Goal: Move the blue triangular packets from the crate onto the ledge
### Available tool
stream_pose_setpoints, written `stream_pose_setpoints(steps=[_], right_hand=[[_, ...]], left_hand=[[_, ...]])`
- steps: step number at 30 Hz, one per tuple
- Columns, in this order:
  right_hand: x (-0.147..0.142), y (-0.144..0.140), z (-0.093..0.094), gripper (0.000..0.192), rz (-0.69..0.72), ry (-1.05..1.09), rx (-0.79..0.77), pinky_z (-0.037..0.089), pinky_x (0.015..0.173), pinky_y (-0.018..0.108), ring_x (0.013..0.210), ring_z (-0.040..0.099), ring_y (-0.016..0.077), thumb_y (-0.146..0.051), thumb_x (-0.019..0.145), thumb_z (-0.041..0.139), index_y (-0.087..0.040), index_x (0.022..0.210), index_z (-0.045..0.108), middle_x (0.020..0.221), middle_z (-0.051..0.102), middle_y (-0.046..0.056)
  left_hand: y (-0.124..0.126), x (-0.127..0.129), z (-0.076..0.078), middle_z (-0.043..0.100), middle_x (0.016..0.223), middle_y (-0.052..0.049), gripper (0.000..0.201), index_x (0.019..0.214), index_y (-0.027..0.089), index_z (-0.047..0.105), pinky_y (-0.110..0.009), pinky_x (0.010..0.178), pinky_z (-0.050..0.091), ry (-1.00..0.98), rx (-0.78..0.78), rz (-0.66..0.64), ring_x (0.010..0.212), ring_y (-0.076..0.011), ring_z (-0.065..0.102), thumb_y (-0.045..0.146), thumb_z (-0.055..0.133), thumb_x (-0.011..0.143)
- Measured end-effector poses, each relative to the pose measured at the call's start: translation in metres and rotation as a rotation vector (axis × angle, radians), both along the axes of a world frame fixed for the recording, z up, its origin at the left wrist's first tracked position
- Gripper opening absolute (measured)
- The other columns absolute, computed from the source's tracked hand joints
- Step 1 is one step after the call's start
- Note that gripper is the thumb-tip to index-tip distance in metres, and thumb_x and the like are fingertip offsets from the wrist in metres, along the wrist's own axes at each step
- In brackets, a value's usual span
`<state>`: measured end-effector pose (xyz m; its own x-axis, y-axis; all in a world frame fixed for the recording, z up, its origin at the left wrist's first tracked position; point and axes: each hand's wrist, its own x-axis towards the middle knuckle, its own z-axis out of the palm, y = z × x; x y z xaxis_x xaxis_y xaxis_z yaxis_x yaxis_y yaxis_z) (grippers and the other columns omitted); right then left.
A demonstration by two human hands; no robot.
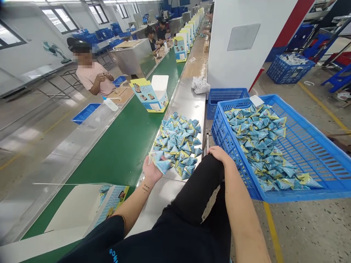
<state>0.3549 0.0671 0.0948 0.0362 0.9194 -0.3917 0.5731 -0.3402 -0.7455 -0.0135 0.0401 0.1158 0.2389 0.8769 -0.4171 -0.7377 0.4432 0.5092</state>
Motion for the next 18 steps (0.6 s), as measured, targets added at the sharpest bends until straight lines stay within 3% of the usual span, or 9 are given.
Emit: stream_pose_setpoints(steps=[4, 8, 11, 18], right_hand=[[0.000, 0.001, -0.004, 0.023, -0.005, 0.004, 0.003, 0.052, 0.082, 0.031, 0.086, 0.068, 0.0256, -0.028, 0.069, 0.054, -0.021, 0.068, 0.076, 0.086, 0.077, 0.005], [0.001, 0.002, -0.007, 0.023, -0.008, 0.003, 0.016, 0.052, 0.081, 0.029, 0.088, 0.069, 0.0252, -0.027, 0.069, 0.054, -0.021, 0.067, 0.076, 0.086, 0.078, 0.005], [0.002, 0.002, -0.009, 0.022, -0.006, 0.002, 0.023, 0.053, 0.082, 0.029, 0.088, 0.069, 0.0256, -0.027, 0.071, 0.055, -0.021, 0.067, 0.076, 0.085, 0.078, 0.005], [0.004, 0.003, -0.013, 0.022, -0.013, -0.001, 0.023, 0.052, 0.083, 0.030, 0.086, 0.068, 0.0256, -0.027, 0.072, 0.056, -0.021, 0.068, 0.077, 0.086, 0.078, 0.005]], left_hand=[[-0.004, -0.005, -0.002, 0.069, 0.089, -0.008, 0.039, 0.104, 0.018, 0.070, -0.046, 0.083, 0.057, -0.046, -0.057, -0.073, 0.075, -0.0235, 0.065, 0.053, 0.056, 0.093], [-0.008, 0.000, -0.004, 0.069, 0.088, -0.008, 0.037, 0.102, 0.018, 0.070, -0.045, 0.083, 0.057, -0.112, -0.087, -0.037, 0.077, -0.0245, 0.066, 0.052, 0.055, 0.094], [-0.009, 0.004, -0.004, 0.069, 0.089, -0.008, 0.036, 0.104, 0.018, 0.070, -0.045, 0.084, 0.057, -0.138, -0.148, -0.083, 0.076, -0.0241, 0.067, 0.048, 0.054, 0.095], [-0.005, 0.006, 0.004, 0.071, 0.088, -0.008, 0.034, 0.099, 0.017, 0.070, -0.047, 0.088, 0.058, -0.142, -0.095, -0.109, 0.079, -0.0253, 0.069, 0.049, 0.059, 0.094]])
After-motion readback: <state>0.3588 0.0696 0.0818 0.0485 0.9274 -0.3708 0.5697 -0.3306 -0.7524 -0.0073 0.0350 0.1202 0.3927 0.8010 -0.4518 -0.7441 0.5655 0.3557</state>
